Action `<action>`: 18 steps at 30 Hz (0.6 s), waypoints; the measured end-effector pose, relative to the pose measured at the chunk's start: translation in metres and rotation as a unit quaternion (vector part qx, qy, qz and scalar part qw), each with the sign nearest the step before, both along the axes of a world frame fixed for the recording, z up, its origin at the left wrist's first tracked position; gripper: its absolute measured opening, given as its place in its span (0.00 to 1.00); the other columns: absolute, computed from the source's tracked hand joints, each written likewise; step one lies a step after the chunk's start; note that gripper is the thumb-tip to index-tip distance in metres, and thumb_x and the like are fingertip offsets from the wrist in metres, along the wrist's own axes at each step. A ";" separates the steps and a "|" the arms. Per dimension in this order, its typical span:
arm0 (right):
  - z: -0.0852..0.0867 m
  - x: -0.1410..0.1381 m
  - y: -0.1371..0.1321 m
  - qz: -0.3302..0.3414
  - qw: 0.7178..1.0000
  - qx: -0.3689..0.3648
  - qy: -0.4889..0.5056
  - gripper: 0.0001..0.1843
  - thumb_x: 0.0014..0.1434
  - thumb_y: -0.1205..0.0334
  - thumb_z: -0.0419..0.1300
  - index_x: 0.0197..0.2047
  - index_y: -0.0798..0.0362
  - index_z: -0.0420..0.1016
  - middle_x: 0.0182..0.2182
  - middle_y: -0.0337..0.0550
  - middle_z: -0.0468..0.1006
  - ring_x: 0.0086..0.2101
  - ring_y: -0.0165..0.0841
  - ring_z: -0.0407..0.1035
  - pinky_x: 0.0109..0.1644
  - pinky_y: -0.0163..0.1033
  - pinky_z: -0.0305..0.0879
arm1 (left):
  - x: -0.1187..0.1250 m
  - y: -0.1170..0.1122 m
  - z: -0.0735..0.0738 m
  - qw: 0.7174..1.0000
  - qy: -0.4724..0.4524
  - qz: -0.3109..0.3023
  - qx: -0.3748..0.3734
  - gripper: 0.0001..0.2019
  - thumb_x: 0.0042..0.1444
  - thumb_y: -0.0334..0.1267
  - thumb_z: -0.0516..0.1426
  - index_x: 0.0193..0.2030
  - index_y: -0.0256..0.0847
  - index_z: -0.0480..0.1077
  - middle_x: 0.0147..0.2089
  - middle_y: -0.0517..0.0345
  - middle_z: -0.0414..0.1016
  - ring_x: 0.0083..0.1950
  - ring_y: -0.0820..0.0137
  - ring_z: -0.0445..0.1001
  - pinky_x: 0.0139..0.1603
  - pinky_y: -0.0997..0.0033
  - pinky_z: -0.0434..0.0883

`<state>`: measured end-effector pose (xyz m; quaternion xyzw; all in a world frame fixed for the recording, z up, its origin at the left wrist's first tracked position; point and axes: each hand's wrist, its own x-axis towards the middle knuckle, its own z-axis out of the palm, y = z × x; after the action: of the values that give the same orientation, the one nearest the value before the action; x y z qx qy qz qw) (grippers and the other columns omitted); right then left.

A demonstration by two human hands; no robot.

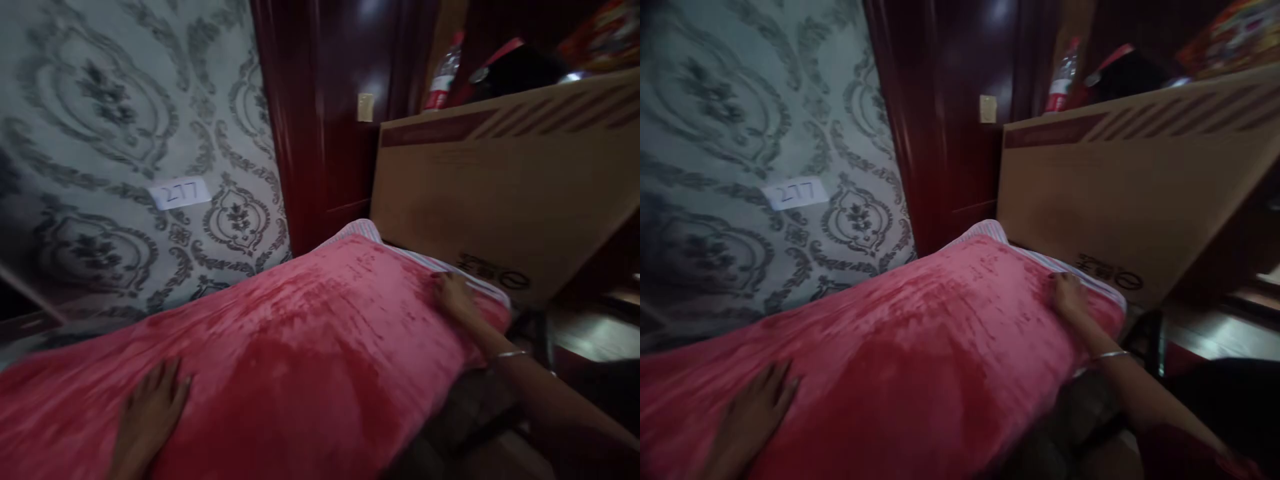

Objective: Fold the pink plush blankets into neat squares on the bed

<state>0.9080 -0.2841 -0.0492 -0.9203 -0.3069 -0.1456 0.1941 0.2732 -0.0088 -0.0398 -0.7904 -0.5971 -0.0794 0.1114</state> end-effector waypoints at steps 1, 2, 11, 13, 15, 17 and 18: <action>-0.001 -0.016 0.022 0.066 0.998 0.005 0.000 0.22 0.60 0.66 0.52 0.54 0.55 0.78 0.53 0.59 0.76 0.54 0.48 0.69 0.58 0.49 0.65 | 0.004 -0.005 0.005 0.999 0.021 0.007 -0.031 0.30 0.66 0.42 0.40 0.72 0.35 0.59 0.74 0.44 0.59 0.72 0.55 0.60 0.67 0.50 0.61; -0.002 -0.034 0.046 0.129 0.992 0.015 0.001 0.21 0.60 0.66 0.52 0.53 0.55 0.78 0.53 0.57 0.77 0.54 0.46 0.69 0.59 0.47 0.64 | 0.008 -0.010 0.009 0.998 0.036 0.019 -0.057 0.31 0.67 0.42 0.39 0.73 0.35 0.56 0.75 0.44 0.56 0.74 0.54 0.57 0.69 0.47 0.59; -0.012 -0.206 0.232 0.485 0.864 0.124 0.061 0.14 0.61 0.65 0.54 0.45 0.54 0.79 0.46 0.51 0.80 0.49 0.40 0.72 0.60 0.48 0.65 | 0.004 -0.017 0.014 0.993 -0.018 0.021 -0.114 0.28 0.67 0.45 0.46 0.72 0.45 0.59 0.76 0.48 0.54 0.75 0.51 0.54 0.70 0.42 0.57; -0.013 -0.231 0.264 0.506 0.850 0.121 0.079 0.14 0.60 0.68 0.55 0.45 0.54 0.80 0.46 0.50 0.80 0.49 0.39 0.72 0.58 0.46 0.66 | -0.007 -0.001 0.020 0.993 -0.059 -0.001 -0.103 0.24 0.68 0.44 0.46 0.67 0.45 0.67 0.73 0.48 0.62 0.71 0.53 0.62 0.67 0.46 0.62; -0.014 -0.249 0.293 0.507 0.849 0.111 0.095 0.15 0.58 0.70 0.55 0.45 0.55 0.80 0.46 0.51 0.80 0.48 0.39 0.73 0.57 0.44 0.67 | -0.020 0.022 0.031 0.992 -0.101 -0.019 -0.070 0.22 0.68 0.40 0.44 0.58 0.43 0.74 0.65 0.47 0.72 0.64 0.58 0.70 0.64 0.53 0.66; -0.014 -0.260 0.318 0.494 0.857 0.106 0.100 0.17 0.59 0.71 0.54 0.47 0.55 0.79 0.48 0.51 0.80 0.50 0.38 0.73 0.58 0.43 0.67 | -0.031 0.051 0.042 0.991 -0.123 -0.017 -0.044 0.21 0.66 0.35 0.44 0.53 0.41 0.76 0.55 0.47 0.78 0.56 0.62 0.75 0.61 0.60 0.68; -0.014 -0.262 0.329 0.484 0.863 0.107 0.097 0.18 0.59 0.71 0.54 0.49 0.55 0.79 0.49 0.51 0.79 0.51 0.38 0.73 0.59 0.43 0.67 | -0.034 0.066 0.046 0.991 -0.126 -0.014 -0.040 0.21 0.65 0.33 0.44 0.53 0.41 0.76 0.52 0.48 0.80 0.53 0.64 0.76 0.60 0.63 0.69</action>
<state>0.6457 0.0450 -0.0632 -0.6392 -0.6758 0.0252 0.3661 0.2391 0.0571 0.0063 -0.7861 -0.5981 -0.1560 0.0022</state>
